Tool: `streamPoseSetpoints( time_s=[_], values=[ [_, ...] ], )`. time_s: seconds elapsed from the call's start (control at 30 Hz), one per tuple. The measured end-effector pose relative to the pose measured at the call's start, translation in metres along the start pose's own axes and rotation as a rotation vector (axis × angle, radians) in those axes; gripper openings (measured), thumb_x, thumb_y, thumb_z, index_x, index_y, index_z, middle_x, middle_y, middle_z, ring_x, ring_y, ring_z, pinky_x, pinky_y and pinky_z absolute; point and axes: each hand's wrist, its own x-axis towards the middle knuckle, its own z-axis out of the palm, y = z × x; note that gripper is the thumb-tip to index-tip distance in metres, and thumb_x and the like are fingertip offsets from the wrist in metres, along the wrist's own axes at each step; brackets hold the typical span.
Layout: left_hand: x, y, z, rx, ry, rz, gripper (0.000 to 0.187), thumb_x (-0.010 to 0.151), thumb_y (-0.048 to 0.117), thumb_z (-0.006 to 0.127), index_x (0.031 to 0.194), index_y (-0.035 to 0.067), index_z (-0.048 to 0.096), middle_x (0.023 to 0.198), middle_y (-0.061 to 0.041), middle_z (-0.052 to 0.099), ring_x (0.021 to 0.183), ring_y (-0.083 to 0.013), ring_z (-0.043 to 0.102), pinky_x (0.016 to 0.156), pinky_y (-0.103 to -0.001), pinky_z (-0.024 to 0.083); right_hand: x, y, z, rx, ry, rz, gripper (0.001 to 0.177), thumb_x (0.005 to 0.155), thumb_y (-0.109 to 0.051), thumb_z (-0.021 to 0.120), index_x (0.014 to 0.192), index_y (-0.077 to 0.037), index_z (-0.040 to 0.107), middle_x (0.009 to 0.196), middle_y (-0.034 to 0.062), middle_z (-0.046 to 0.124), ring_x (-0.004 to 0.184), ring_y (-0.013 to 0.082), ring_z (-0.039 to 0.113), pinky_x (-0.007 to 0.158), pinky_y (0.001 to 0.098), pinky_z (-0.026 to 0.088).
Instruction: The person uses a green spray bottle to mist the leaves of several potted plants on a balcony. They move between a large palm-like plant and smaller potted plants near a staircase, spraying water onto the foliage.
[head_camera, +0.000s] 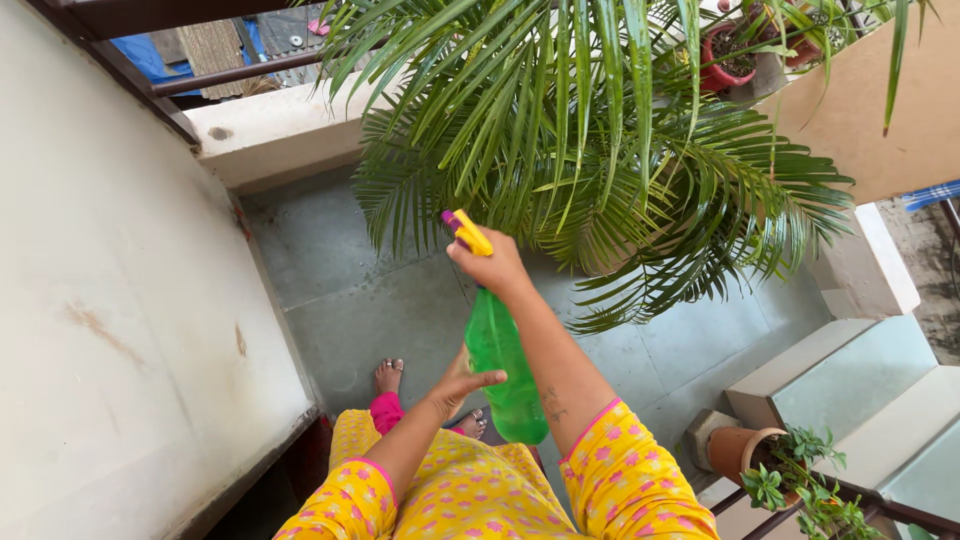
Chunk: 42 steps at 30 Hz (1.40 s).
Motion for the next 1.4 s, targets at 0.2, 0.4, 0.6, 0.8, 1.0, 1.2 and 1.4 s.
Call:
streamPoseSetpoints(
  time_s=[0.2, 0.4, 0.6, 0.8, 1.0, 1.2, 1.4],
  values=[
    [0.006, -0.015, -0.004, -0.071, -0.004, -0.078, 0.116, 0.063, 0.026, 0.093, 0.159, 0.013, 0.029, 0.155, -0.007, 0.047, 0.146, -0.0234, 0.042, 0.119, -0.042, 0.033, 0.002, 0.001, 0.016, -0.250, -0.064, -0.006, 0.035, 0.083, -0.039, 0.074, 0.088, -0.004, 0.071, 0.077, 0.0160, 0.071, 0.076, 0.0369, 0.069, 0.073, 0.0430, 0.054],
    [0.010, -0.027, -0.001, -0.114, -0.009, -0.119, 0.113, 0.065, 0.026, 0.092, 0.159, 0.013, 0.029, 0.155, -0.008, 0.047, 0.146, -0.0247, 0.042, 0.118, -0.043, 0.034, 0.000, -0.005, 0.007, -0.156, -0.099, 0.010, 0.036, 0.078, -0.039, 0.075, 0.089, -0.006, 0.071, 0.076, 0.0134, 0.072, 0.072, 0.0320, 0.071, 0.070, 0.0411, 0.055],
    [0.017, -0.020, 0.011, -0.070, -0.046, -0.161, 0.117, 0.065, 0.031, 0.091, 0.160, 0.015, 0.025, 0.157, -0.008, 0.045, 0.147, -0.0243, 0.040, 0.119, -0.043, 0.032, 0.003, 0.009, -0.007, -0.227, -0.027, 0.082, 0.039, 0.081, -0.042, 0.074, 0.097, -0.007, 0.074, 0.080, 0.0130, 0.073, 0.076, 0.0321, 0.071, 0.072, 0.0409, 0.054],
    [0.031, -0.008, 0.023, -0.008, -0.143, -0.120, 0.122, 0.066, 0.033, 0.091, 0.163, 0.018, 0.019, 0.160, -0.005, 0.040, 0.150, -0.0215, 0.035, 0.121, -0.041, 0.029, 0.002, 0.026, -0.036, -0.299, 0.186, 0.120, 0.035, 0.081, -0.041, 0.079, 0.093, -0.008, 0.077, 0.080, 0.0120, 0.073, 0.076, 0.0302, 0.068, 0.071, 0.0392, 0.053],
    [0.049, 0.003, 0.039, 0.080, -0.199, -0.121, 0.122, 0.064, 0.031, 0.092, 0.162, 0.017, 0.021, 0.158, -0.007, 0.044, 0.147, -0.0222, 0.040, 0.120, -0.040, 0.032, -0.007, 0.034, -0.083, 0.056, 0.171, 0.254, 0.027, 0.082, -0.032, 0.078, 0.084, -0.006, 0.070, 0.063, 0.0013, 0.068, 0.057, 0.0089, 0.063, 0.056, 0.0261, 0.050],
    [0.058, 0.014, 0.059, 0.161, -0.273, -0.201, 0.119, 0.065, 0.032, 0.090, 0.162, 0.017, 0.023, 0.156, -0.008, 0.047, 0.146, -0.0218, 0.042, 0.118, -0.039, 0.034, -0.019, 0.041, -0.110, 0.257, 0.355, 0.271, 0.021, 0.086, -0.022, 0.075, 0.082, -0.003, 0.067, 0.061, 0.0028, 0.063, 0.051, 0.0126, 0.058, 0.048, 0.0304, 0.044],
    [0.060, 0.029, 0.081, 0.181, -0.354, -0.187, 0.122, 0.064, 0.033, 0.092, 0.162, 0.016, 0.022, 0.159, -0.007, 0.044, 0.148, -0.0213, 0.039, 0.120, -0.039, 0.031, -0.042, 0.036, -0.145, 0.419, 0.306, 0.132, 0.018, 0.087, -0.019, 0.075, 0.090, -0.004, 0.067, 0.069, -0.0007, 0.064, 0.061, 0.0091, 0.059, 0.057, 0.0270, 0.048]
  ],
)
